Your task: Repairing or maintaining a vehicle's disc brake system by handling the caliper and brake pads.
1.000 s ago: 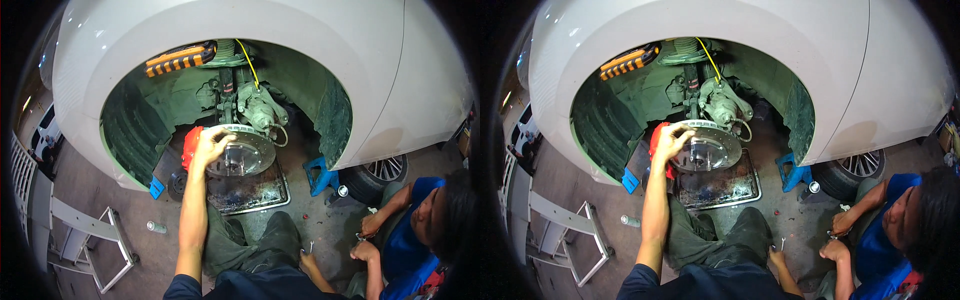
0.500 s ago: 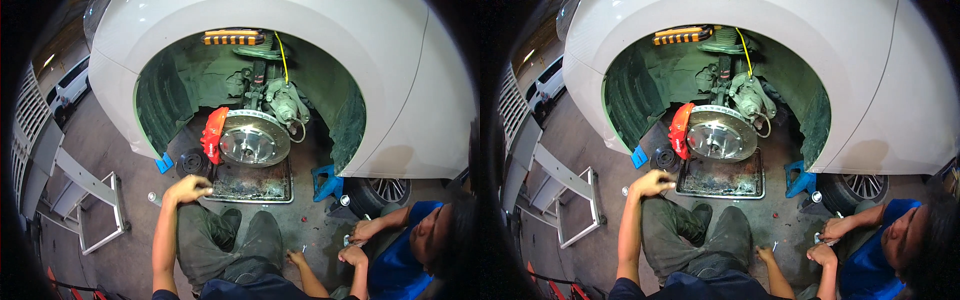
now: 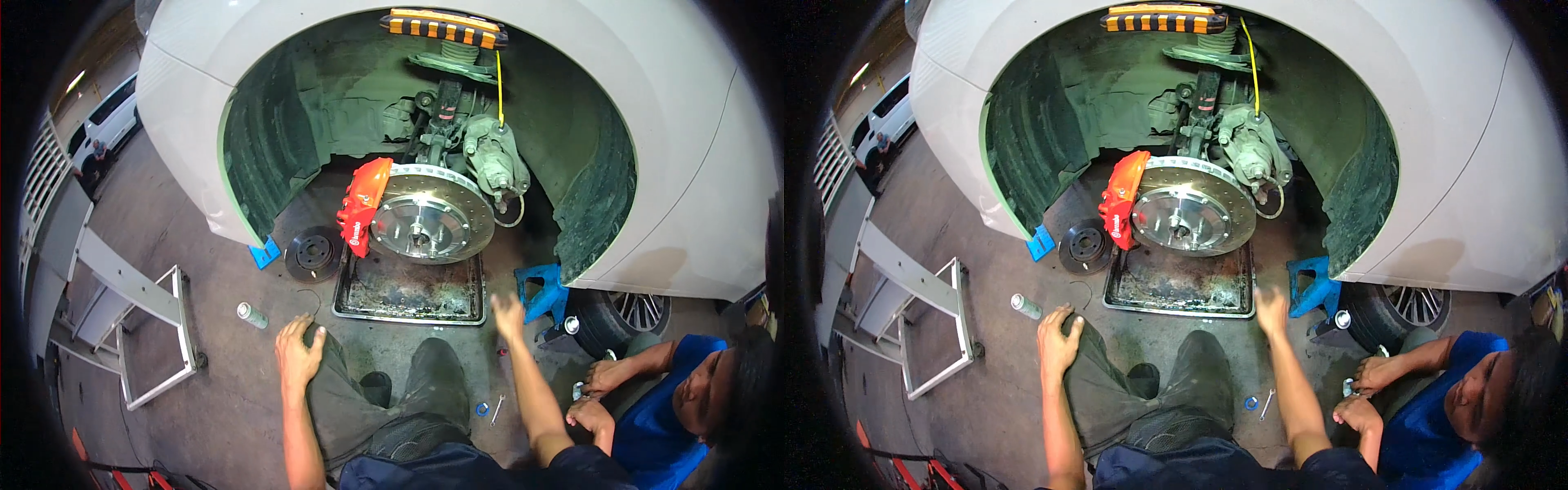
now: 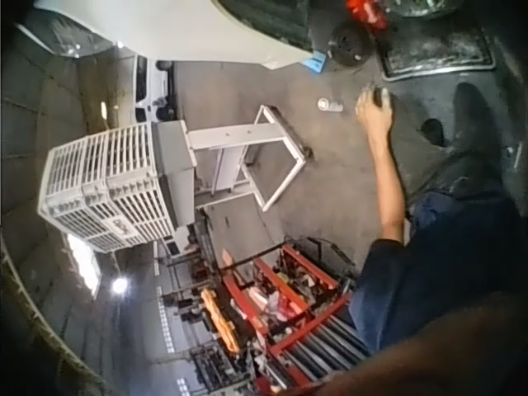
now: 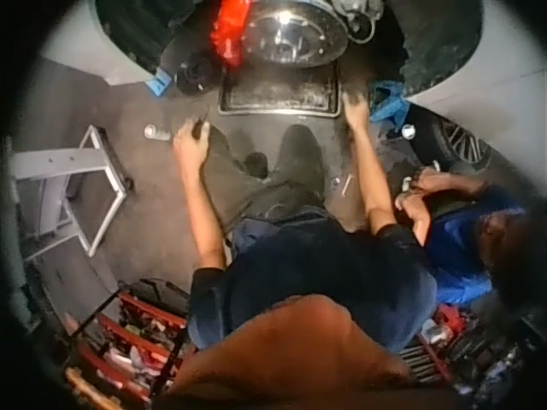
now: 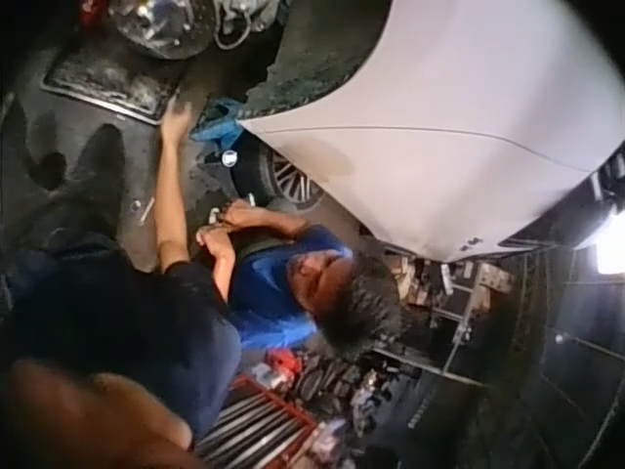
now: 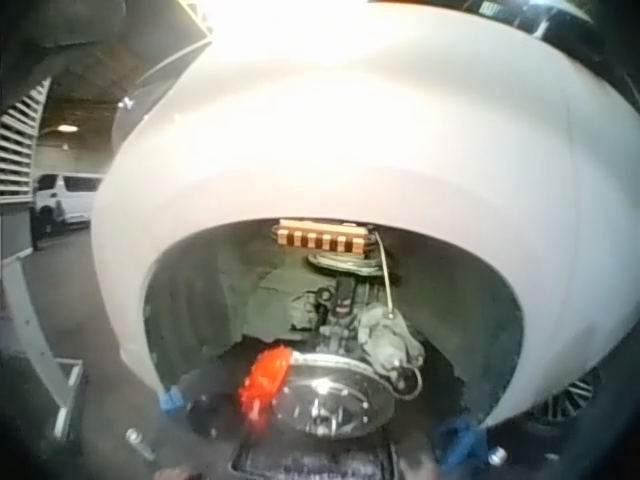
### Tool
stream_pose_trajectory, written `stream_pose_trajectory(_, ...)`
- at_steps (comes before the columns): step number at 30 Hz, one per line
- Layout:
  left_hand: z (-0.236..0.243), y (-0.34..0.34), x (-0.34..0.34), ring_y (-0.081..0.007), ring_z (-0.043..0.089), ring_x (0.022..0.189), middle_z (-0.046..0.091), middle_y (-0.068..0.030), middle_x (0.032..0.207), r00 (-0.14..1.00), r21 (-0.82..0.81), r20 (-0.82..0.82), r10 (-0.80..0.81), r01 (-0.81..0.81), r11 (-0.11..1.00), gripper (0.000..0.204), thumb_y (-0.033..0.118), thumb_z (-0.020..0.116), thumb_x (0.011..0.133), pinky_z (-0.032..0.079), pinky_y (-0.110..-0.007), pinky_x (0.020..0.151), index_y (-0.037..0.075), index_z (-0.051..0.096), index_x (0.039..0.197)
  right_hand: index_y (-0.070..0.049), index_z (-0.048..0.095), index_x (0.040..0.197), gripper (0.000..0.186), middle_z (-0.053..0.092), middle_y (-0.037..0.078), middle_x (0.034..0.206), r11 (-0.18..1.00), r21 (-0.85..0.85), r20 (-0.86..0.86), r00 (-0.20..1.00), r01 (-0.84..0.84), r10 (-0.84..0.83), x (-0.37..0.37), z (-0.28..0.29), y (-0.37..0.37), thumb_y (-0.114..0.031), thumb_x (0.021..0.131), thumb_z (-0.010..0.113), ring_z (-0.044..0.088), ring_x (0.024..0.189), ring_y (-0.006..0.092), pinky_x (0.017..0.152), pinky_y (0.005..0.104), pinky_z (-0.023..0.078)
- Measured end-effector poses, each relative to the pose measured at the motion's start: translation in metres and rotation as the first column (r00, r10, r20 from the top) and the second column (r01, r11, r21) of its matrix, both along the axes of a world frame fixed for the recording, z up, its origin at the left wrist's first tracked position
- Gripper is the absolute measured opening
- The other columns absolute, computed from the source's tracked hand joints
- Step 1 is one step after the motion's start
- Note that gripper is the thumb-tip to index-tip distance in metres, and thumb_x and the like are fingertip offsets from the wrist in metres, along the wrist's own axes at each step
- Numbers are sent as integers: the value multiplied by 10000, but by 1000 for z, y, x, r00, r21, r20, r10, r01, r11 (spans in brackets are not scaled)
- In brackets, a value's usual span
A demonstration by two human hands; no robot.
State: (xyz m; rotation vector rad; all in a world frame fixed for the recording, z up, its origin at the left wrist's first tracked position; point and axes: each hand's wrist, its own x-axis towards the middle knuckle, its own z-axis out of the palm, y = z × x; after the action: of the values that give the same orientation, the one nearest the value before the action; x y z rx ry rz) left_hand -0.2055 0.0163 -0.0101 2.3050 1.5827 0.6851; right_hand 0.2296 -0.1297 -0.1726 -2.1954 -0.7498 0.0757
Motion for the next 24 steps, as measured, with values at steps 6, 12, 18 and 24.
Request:
stream_pose_trajectory(6, -52, 50, 31, -336, 555, 1189, 632, -164, 1238, 987, -5, 86, -135, 136, 991, 414, 314, 669, 849, 383, -433, 1040, 17, 669, 1137, -14, 647, 1073, 398, 720, 157, 864, 956, 292, 10, 1000, -31, 29, 42, 132, 95, -357, 878, 701, 707, 776, 261, 725, 379, 525)
stream_pose_trajectory(12, -102, 101, 70, -374, 465, 1294, 532, -209, 1366, 976, -116, 23, -218, 220, 969, 509, 330, 650, 865, 350, -457, 1085, 25, 601, 1270, -10, 641, 954, 213, 714, 153, 774, 961, 273, 28, 998, 47, -57, 87, 161, 84, -221, 924, 642, 718, 747, 264, 666, 372, 514)
stream_pose_trajectory(18, -133, 105, 76, -419, 319, 1400, 374, -223, 1503, 957, -154, 103, -270, 283, 947, 553, 274, 657, 868, 276, -466, 1151, 30, 534, 1349, 20, 542, 963, 225, 709, 173, 930, 954, 278, -77, 988, -109, 135, 120, 167, 48, -204, 983, 559, 725, 836, 258, 708, 347, 522)
stream_pose_trajectory(24, -135, 114, 97, -386, 376, 1376, 400, -210, 1493, 972, -228, 64, -224, 233, 945, 516, 247, 665, 870, 311, -447, 1132, 26, 557, 1324, 22, 516, 995, 191, 708, 176, 997, 845, 512, -243, 917, -156, 316, 107, 151, 47, -162, 1028, 474, 720, 890, 247, 778, 314, 529)
